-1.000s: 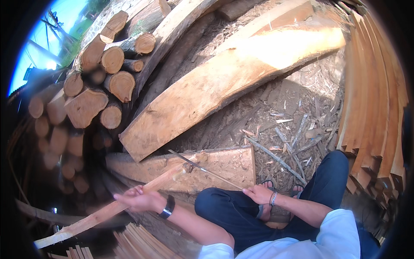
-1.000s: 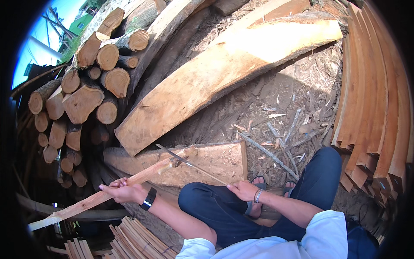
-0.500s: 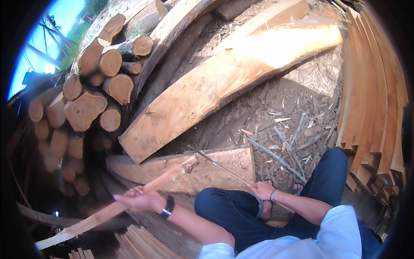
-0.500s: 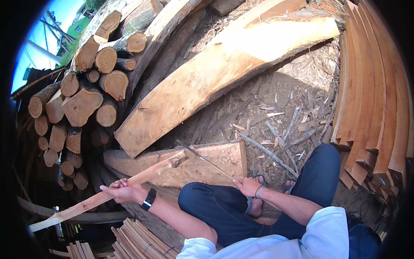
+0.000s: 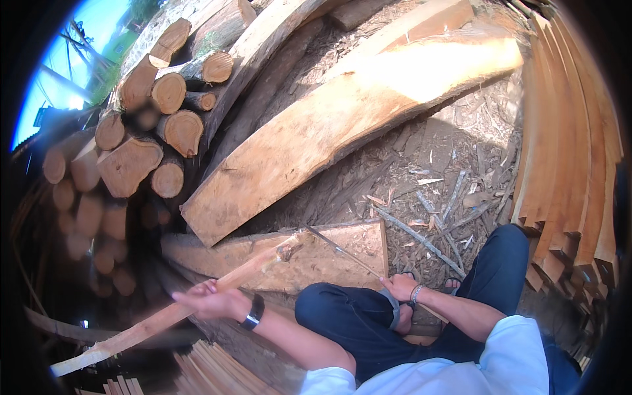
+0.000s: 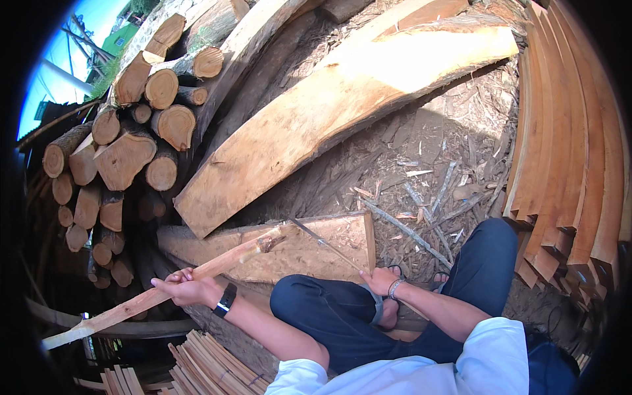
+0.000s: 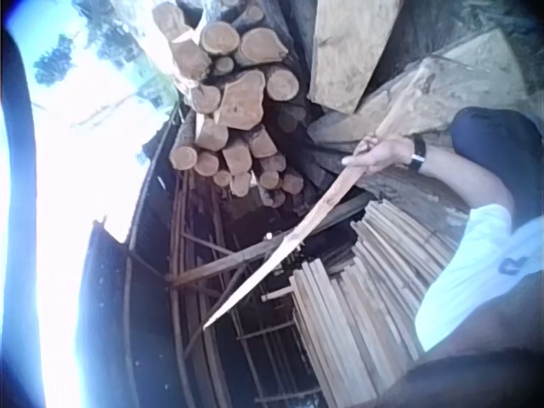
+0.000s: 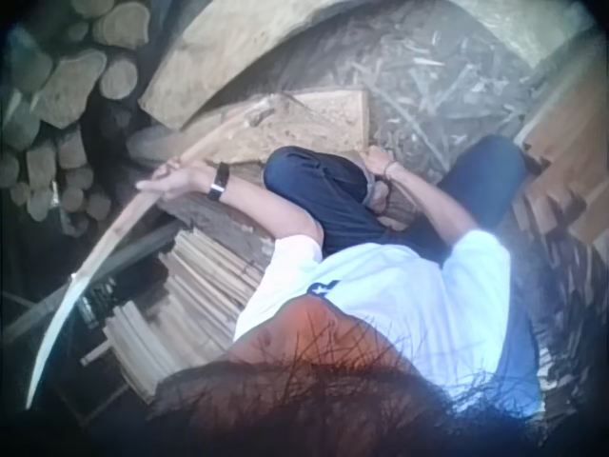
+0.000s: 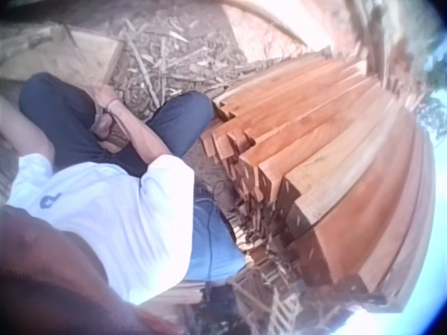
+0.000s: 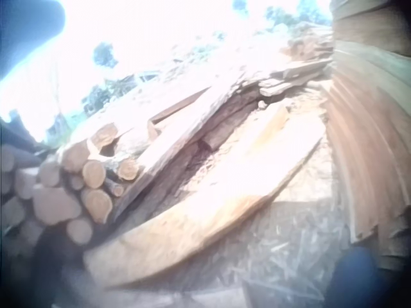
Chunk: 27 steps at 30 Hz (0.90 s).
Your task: The person shaves a long thin strip of wood using a hand tool, repeatedly pulling the blade along the surface while holding the wood upright or across their lap.
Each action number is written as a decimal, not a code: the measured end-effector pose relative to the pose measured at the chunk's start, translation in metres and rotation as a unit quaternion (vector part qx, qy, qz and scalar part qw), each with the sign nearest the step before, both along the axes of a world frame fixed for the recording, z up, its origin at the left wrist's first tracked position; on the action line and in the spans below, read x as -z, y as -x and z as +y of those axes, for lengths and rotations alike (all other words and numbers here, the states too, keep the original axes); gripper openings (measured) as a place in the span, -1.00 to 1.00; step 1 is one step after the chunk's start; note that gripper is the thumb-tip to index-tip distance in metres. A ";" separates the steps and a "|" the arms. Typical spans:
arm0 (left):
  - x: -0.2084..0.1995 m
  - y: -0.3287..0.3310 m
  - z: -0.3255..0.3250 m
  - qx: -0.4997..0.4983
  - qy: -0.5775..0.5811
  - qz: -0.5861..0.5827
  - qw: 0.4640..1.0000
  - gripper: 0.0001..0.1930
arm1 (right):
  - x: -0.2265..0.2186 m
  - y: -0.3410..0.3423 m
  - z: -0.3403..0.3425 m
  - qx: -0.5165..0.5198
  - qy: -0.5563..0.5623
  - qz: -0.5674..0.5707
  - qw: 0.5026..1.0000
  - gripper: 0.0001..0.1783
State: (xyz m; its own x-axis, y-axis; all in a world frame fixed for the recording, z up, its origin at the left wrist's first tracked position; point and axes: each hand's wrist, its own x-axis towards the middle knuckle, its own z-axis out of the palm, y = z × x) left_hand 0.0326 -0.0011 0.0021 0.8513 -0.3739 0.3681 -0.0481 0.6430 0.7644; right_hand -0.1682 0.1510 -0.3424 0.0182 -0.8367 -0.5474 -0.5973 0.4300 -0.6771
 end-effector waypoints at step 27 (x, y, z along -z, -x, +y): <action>-0.004 -0.021 0.006 0.035 0.013 -0.026 0.999 -0.48 | -0.056 -0.012 -0.007 -0.010 0.019 -0.093 0.995 -0.28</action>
